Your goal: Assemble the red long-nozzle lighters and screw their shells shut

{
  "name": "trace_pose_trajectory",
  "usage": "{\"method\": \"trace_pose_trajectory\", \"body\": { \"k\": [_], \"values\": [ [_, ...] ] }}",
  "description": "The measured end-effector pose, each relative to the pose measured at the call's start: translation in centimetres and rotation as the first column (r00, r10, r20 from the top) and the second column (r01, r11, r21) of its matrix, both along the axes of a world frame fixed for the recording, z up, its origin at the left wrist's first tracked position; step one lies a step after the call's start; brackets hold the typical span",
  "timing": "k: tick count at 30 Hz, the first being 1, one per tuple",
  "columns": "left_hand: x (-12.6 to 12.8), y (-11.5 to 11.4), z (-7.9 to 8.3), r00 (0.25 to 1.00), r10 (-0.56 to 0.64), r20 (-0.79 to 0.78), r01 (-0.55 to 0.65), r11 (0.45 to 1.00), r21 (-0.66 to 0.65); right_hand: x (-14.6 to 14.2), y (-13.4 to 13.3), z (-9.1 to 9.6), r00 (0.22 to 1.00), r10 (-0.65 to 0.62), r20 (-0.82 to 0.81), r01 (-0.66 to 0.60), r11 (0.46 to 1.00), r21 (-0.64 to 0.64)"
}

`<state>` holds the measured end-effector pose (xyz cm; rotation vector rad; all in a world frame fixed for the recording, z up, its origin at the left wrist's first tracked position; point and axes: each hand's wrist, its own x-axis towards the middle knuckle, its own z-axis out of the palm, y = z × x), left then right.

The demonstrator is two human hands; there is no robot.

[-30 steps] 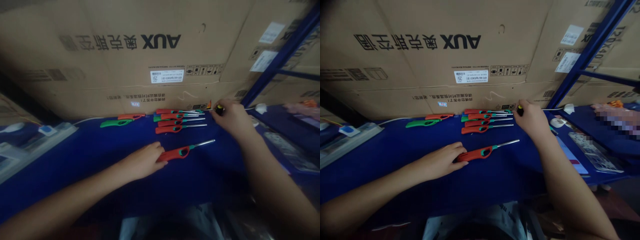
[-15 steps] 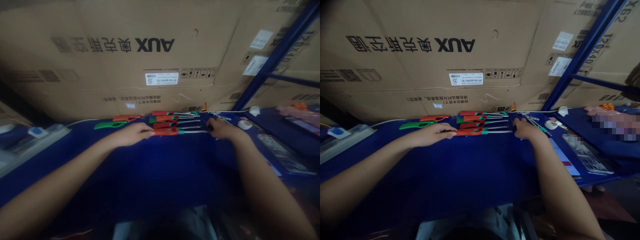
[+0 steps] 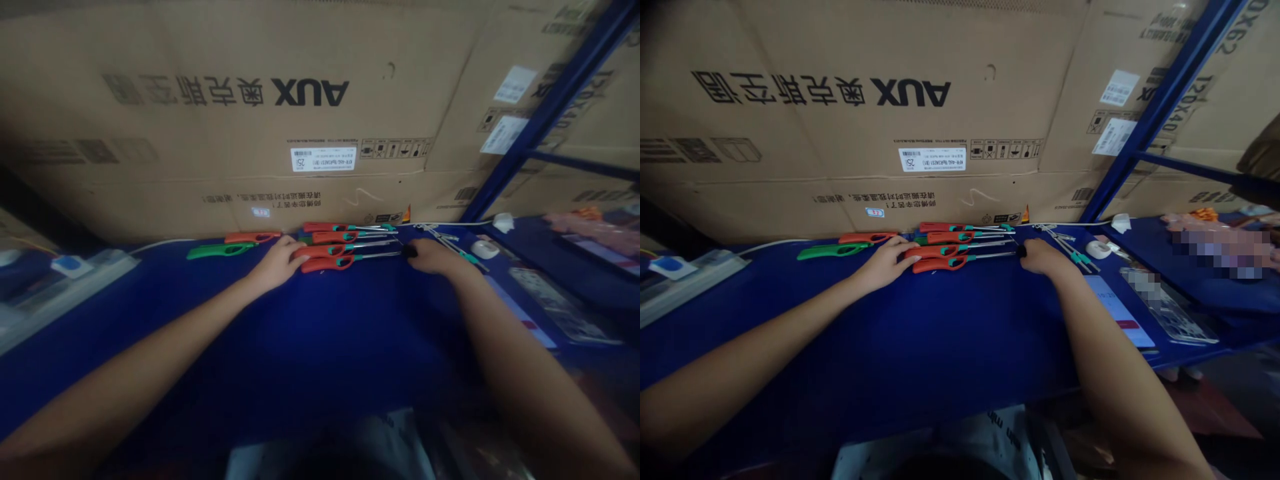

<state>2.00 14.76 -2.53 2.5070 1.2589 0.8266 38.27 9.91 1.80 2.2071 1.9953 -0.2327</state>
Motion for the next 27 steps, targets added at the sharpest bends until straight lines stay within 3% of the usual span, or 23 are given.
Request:
{"method": "trace_pose_trajectory", "body": {
  "k": [7, 11, 14, 17, 22, 27],
  "values": [
    [1.0, 0.3, -1.6, 0.989, 0.037, 0.141, -0.045, 0.998, 0.052, 0.5, 0.8, -1.4, 1.000, 0.009, 0.000, -0.009, 0.996, 0.090],
    [1.2, 0.4, -2.1, 0.975, 0.087, 0.204, -0.102, 0.993, 0.061, 0.5, 1.2, -2.5, 1.000, 0.000, -0.022, 0.005, 0.969, 0.248],
    [1.1, 0.5, -2.0, 0.968, 0.112, 0.224, -0.129, 0.990, 0.063, 0.1, 1.5, -2.9, 0.998, 0.016, -0.056, 0.008, 0.915, 0.403],
    [1.0, 0.6, -2.1, 0.967, 0.118, 0.225, -0.137, 0.988, 0.069, -0.5, 1.6, -3.1, 0.990, 0.109, -0.095, -0.046, 0.859, 0.510],
    [1.3, 0.1, -2.2, 0.973, 0.118, 0.197, -0.140, 0.985, 0.103, -2.1, 1.0, -3.4, 0.921, 0.369, -0.124, -0.229, 0.771, 0.594],
    [-0.4, 0.5, 0.0, 0.992, 0.091, 0.090, -0.106, 0.978, 0.181, -3.6, 0.5, -3.8, 0.821, 0.557, -0.126, -0.365, 0.682, 0.634]
  ]
}}
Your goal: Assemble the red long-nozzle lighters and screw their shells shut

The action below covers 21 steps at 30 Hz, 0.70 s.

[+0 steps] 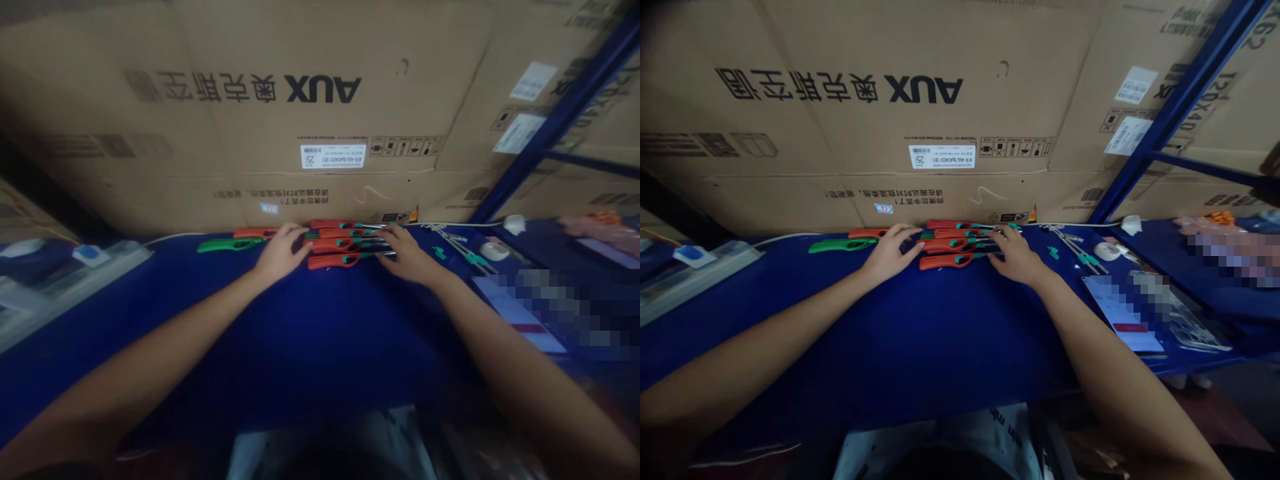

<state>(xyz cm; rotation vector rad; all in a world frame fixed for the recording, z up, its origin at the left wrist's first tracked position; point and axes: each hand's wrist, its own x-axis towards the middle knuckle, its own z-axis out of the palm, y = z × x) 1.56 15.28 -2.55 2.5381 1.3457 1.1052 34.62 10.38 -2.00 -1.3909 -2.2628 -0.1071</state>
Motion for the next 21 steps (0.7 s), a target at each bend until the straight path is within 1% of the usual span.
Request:
{"method": "trace_pose_trajectory", "body": {
  "k": [1, 3, 5, 6, 9, 14, 17, 21],
  "values": [
    [-0.8, 0.4, 0.7, 0.999, 0.006, -0.033, -0.006, 1.000, 0.010, -0.2, -0.1, 0.0, 0.999, 0.036, -0.006, -0.036, 0.999, 0.006],
    [-2.7, 1.3, 2.0, 0.995, 0.058, -0.085, -0.057, 0.998, 0.021, -0.5, -0.1, 0.0, 0.995, 0.097, -0.021, -0.096, 0.995, 0.021],
    [-4.5, 2.2, 2.6, 0.984, 0.124, -0.131, -0.122, 0.992, 0.026, -0.9, -0.2, 0.1, 0.989, 0.139, -0.041, -0.137, 0.990, 0.042],
    [-5.2, 2.5, 2.7, 0.976, 0.153, -0.157, -0.151, 0.988, 0.026, -1.1, -0.3, 0.2, 0.987, 0.156, -0.051, -0.153, 0.987, 0.052],
    [-6.1, 2.9, 2.0, 0.949, 0.220, -0.223, -0.220, 0.975, 0.028, -1.7, -0.5, 0.4, 0.977, 0.202, -0.065, -0.197, 0.978, 0.074],
    [-5.4, 2.8, 0.5, 0.912, 0.287, -0.294, -0.286, 0.957, 0.047, -2.5, -0.9, 0.7, 0.967, 0.245, -0.073, -0.239, 0.967, 0.082],
    [-5.2, 2.9, 0.3, 0.898, 0.311, -0.311, -0.306, 0.950, 0.066, -2.7, -1.0, 0.7, 0.962, 0.262, -0.078, -0.256, 0.963, 0.082],
    [-5.2, 3.0, 0.4, 0.893, 0.322, -0.313, -0.313, 0.946, 0.081, -2.9, -1.1, 0.6, 0.956, 0.282, -0.081, -0.276, 0.958, 0.079]
  ]
}}
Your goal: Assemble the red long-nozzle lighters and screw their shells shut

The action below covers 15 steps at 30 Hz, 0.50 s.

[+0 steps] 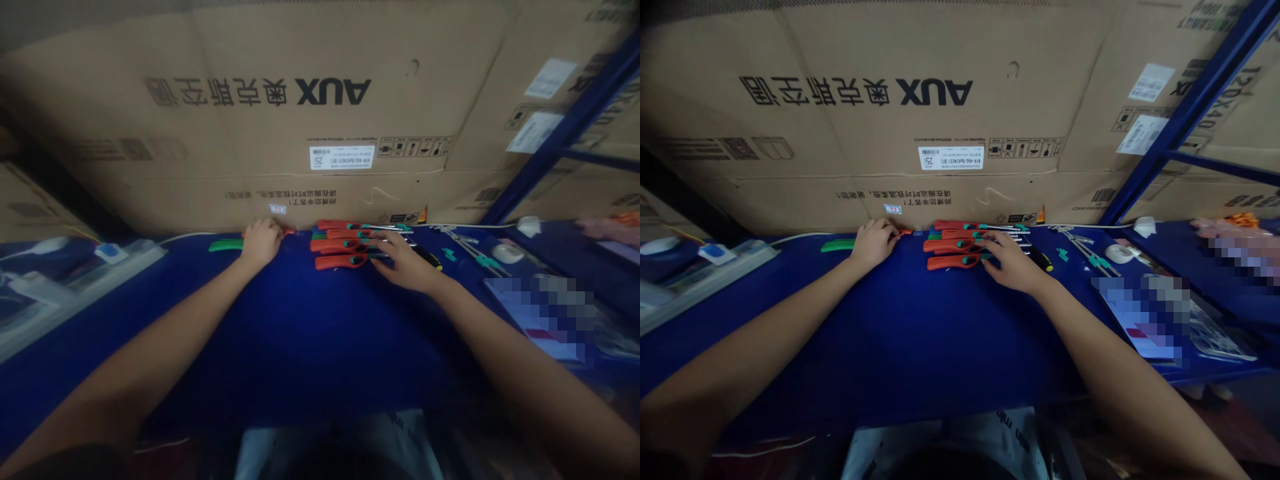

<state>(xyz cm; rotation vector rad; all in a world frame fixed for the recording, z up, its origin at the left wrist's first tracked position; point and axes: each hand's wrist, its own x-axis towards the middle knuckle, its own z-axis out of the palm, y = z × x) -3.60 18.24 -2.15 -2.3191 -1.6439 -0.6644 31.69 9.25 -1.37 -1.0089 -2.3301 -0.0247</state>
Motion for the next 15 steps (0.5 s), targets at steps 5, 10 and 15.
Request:
{"method": "trace_pose_trajectory", "body": {
  "k": [5, 10, 15],
  "values": [
    [-0.1, -0.2, 1.1, 0.998, 0.019, 0.064, -0.023, 0.998, 0.065, -0.1, 0.0, -0.3, 1.000, 0.011, 0.005, -0.011, 1.000, -0.016],
    [0.2, -1.5, 3.9, 0.993, -0.017, 0.120, -0.003, 0.986, 0.165, -0.3, -0.3, 0.1, 1.000, 0.020, -0.012, -0.020, 1.000, -0.017],
    [3.2, -5.7, 5.7, 0.984, -0.178, 0.001, 0.173, 0.957, 0.234, -2.1, -1.9, 1.2, 0.991, 0.072, -0.109, -0.075, 0.997, -0.021]
  ]
}}
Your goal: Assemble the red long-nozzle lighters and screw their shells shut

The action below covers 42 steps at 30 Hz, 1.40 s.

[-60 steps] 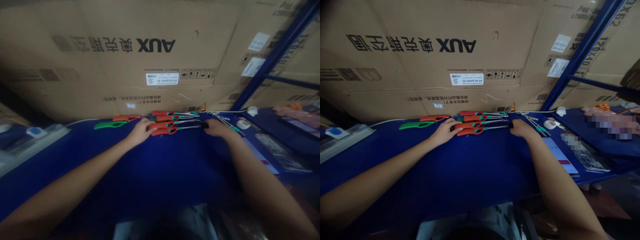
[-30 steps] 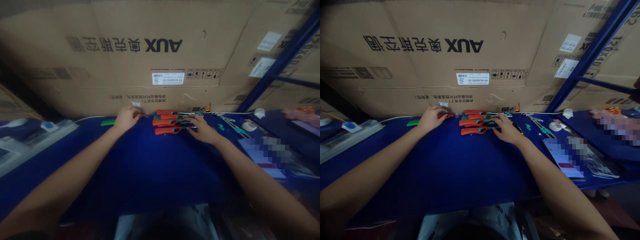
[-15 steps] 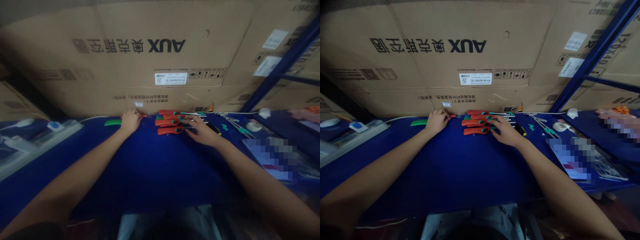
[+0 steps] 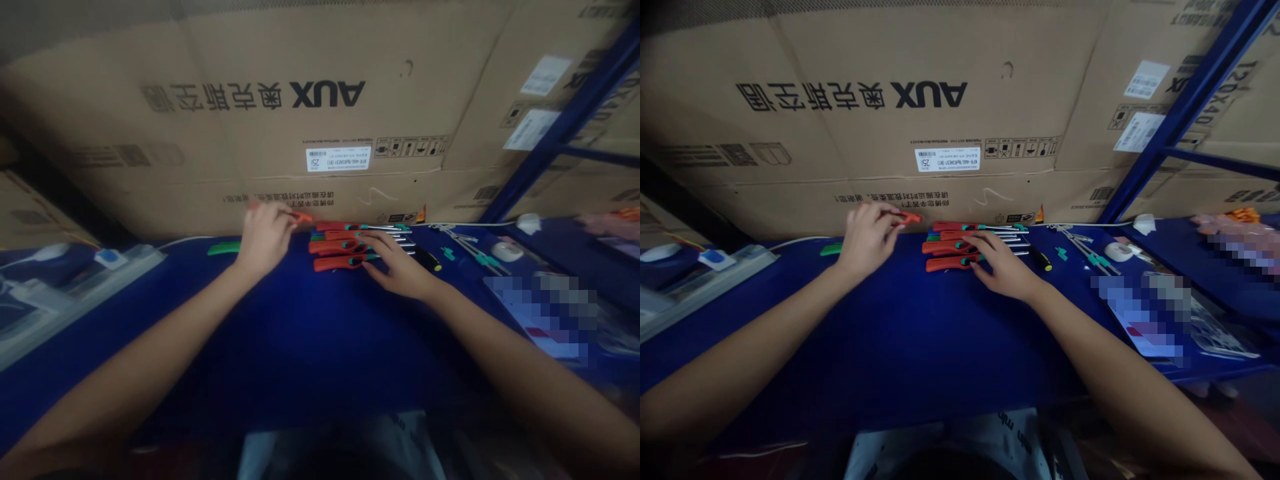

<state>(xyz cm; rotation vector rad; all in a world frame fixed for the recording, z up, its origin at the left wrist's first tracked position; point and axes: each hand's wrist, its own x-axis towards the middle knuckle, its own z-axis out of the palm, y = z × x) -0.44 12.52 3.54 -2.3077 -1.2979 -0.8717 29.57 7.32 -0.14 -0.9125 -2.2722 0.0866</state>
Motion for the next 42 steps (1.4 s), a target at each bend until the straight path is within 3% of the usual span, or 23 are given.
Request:
{"method": "trace_pose_trajectory", "body": {
  "k": [6, 9, 15, 19, 23, 27, 30, 33, 37, 42],
  "values": [
    [4.6, -5.9, -1.7, 0.928, -0.312, -0.202, 0.298, 0.950, -0.097, -2.4, -2.0, 0.5, 0.984, 0.180, -0.002, -0.180, 0.983, -0.033],
    [5.3, -7.5, -2.1, 0.915, -0.340, -0.219, 0.316, 0.939, -0.138, -2.4, -2.0, 0.3, 0.969, 0.247, 0.024, -0.244, 0.966, -0.086],
    [4.8, -9.8, -2.6, 0.933, -0.341, -0.112, 0.296, 0.908, -0.295, -2.5, -2.5, 0.3, 0.945, 0.299, 0.133, -0.267, 0.939, -0.215],
    [3.9, -11.0, -4.1, 0.912, -0.406, -0.053, 0.353, 0.847, -0.398, -3.0, -3.1, 0.2, 0.916, 0.366, 0.165, -0.307, 0.904, -0.299],
    [2.2, -10.8, -4.5, 0.893, -0.450, -0.010, 0.393, 0.791, -0.468, -2.5, -3.0, 0.5, 0.917, 0.366, 0.157, -0.282, 0.876, -0.392],
    [-0.1, -9.2, -3.6, 0.921, -0.390, -0.002, 0.322, 0.763, -0.560, -1.5, -3.0, 1.5, 0.922, 0.306, 0.237, -0.176, 0.877, -0.446],
    [-1.4, -8.3, -3.3, 0.927, -0.371, 0.049, 0.325, 0.732, -0.599, -1.7, -3.5, 2.8, 0.909, 0.253, 0.331, -0.099, 0.903, -0.418],
    [-1.7, -8.1, -3.6, 0.916, -0.386, 0.110, 0.373, 0.716, -0.589, -3.0, -4.3, 3.5, 0.881, 0.259, 0.396, -0.114, 0.928, -0.354],
    [-1.3, -8.4, -4.2, 0.916, -0.381, 0.125, 0.379, 0.720, -0.582, -4.5, -4.6, 2.6, 0.828, 0.228, 0.512, -0.112, 0.963, -0.247],
    [-1.4, -8.3, -5.1, 0.918, -0.378, 0.123, 0.381, 0.752, -0.537, -4.0, -4.0, 0.9, 0.840, 0.215, 0.499, -0.129, 0.971, -0.201]
  ]
}}
